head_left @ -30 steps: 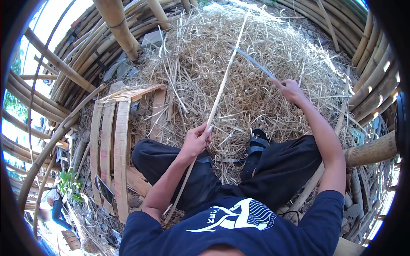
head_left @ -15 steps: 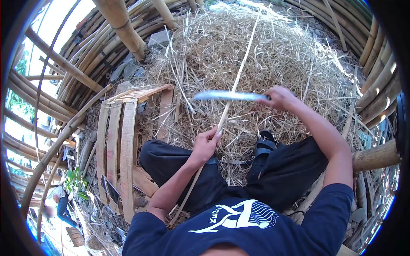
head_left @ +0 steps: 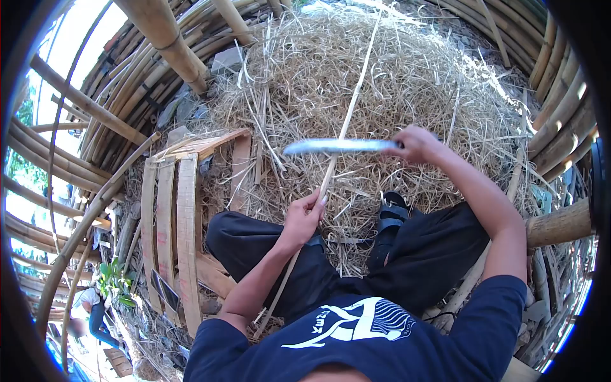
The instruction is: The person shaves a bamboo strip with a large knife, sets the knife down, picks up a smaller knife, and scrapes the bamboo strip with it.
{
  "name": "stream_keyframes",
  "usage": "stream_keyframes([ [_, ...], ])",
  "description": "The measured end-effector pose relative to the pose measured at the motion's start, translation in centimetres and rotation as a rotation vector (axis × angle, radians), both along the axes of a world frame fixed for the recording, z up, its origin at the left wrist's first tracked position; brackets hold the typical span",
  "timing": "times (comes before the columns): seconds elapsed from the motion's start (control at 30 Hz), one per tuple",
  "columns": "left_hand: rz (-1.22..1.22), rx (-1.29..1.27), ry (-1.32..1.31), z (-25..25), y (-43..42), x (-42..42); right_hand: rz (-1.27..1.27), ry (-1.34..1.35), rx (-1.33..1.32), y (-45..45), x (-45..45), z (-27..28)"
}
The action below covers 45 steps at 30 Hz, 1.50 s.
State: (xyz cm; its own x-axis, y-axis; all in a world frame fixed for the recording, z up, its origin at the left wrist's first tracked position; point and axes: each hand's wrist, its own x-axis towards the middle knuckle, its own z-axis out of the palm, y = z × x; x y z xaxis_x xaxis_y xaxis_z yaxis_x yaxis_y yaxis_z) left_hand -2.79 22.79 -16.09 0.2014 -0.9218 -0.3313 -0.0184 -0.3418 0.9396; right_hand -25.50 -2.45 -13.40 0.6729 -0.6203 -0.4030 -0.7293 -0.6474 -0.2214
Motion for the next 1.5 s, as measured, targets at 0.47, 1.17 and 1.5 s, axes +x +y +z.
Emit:
stream_keyframes([
  [0.47,0.001,0.008,0.008,0.7,0.2,-0.1,0.100,-0.109,-0.094,0.8,-0.5,0.3],
  [1.17,-0.042,0.159,0.724,2.7,0.8,2.0,-0.532,-0.266,0.075,-3.8,-3.6,-1.1],
  [1.5,-0.022,0.204,0.884,3.1,0.7,2.6,0.007,-0.242,-0.064,-0.5,-1.8,-0.3],
])
